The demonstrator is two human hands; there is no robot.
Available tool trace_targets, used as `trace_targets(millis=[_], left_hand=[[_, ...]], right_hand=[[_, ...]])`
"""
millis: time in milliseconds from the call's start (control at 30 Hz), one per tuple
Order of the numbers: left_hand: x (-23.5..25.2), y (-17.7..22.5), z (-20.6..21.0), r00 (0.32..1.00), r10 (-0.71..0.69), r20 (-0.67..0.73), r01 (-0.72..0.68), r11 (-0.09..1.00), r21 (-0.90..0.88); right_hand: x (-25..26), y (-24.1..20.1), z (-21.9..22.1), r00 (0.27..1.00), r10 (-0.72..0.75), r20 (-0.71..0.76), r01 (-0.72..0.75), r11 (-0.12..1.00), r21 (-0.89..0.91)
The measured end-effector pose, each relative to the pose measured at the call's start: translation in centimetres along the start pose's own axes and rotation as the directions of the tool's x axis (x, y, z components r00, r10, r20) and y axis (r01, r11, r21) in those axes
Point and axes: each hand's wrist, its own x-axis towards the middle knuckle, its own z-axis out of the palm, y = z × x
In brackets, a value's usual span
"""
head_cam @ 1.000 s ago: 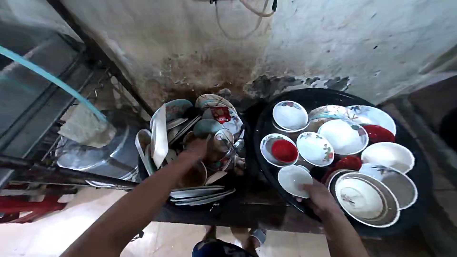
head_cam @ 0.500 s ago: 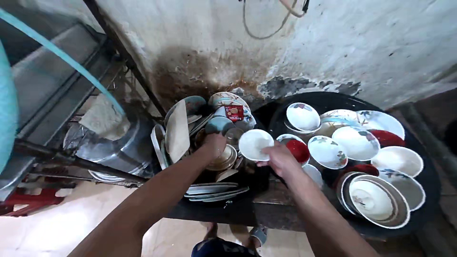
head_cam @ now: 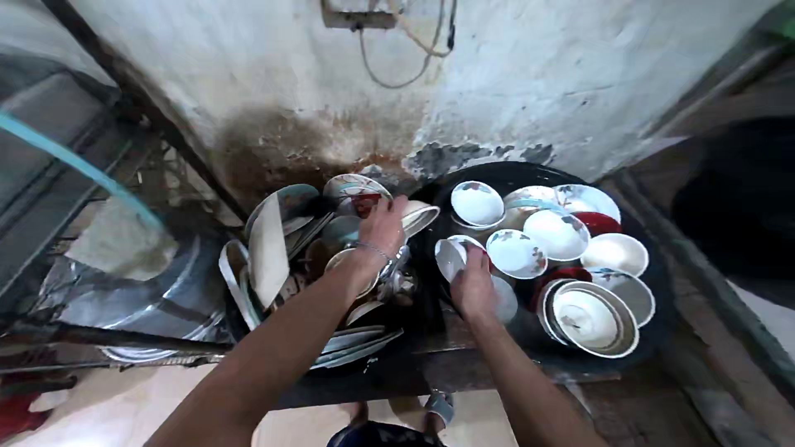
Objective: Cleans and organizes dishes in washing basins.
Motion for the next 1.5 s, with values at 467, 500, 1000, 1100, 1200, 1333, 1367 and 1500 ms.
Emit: trace_targets(millis=[467,500,1000,1100,1200,1333,1367,1500], left_hand=[[4.4,15.4,14.7,0.995,0.021,0.101,0.011,0.954,-0.300],[4.4,15.6,14.8,0.988,0.094,0.124,-0.053,0.953,-0.300],[-0.4,-14.6,8.1,0.796,-0.522,0.307,0.517,0.850,0.104],[-1.2,-15.5,9.6,0.820,-0.491,0.296,0.504,0.863,0.036],[-1.0,-14.1,7.9,0.873,-0.429,0.232,0.443,0.897,-0.007],[-1.2,-9.7,3.9,0.886,-0.378,0.269,0.337,0.923,0.185],[-1.3,-9.0,3.2,0.897,-0.357,0.261,0.307,0.928,0.212],[-0.9,-8.8,2.5,0.959,-0.239,0.152,0.210,0.960,0.183]], right_hand=[[-0.5,12.1,-1.6,0.978,0.189,0.086,-0.166,0.961,-0.222],[-0.4,12.6,-1.3,0.967,0.224,0.120,-0.189,0.950,-0.250],[0.8,5.5,-2.1,0.853,0.108,0.510,-0.471,0.579,0.665],[0.9,-0.1,-0.6,0.842,0.031,0.539,-0.443,0.612,0.656],[1.1,-5.6,1.7,0.836,0.040,0.547,-0.441,0.642,0.628],[1.7,-11.3,4.0,0.892,0.008,0.452,-0.286,0.784,0.551],[1.8,-12.3,3.9,0.929,-0.007,0.370,-0.182,0.861,0.474],[1.5,-11.8,1.6,0.985,-0.130,0.110,0.113,0.982,0.148]])
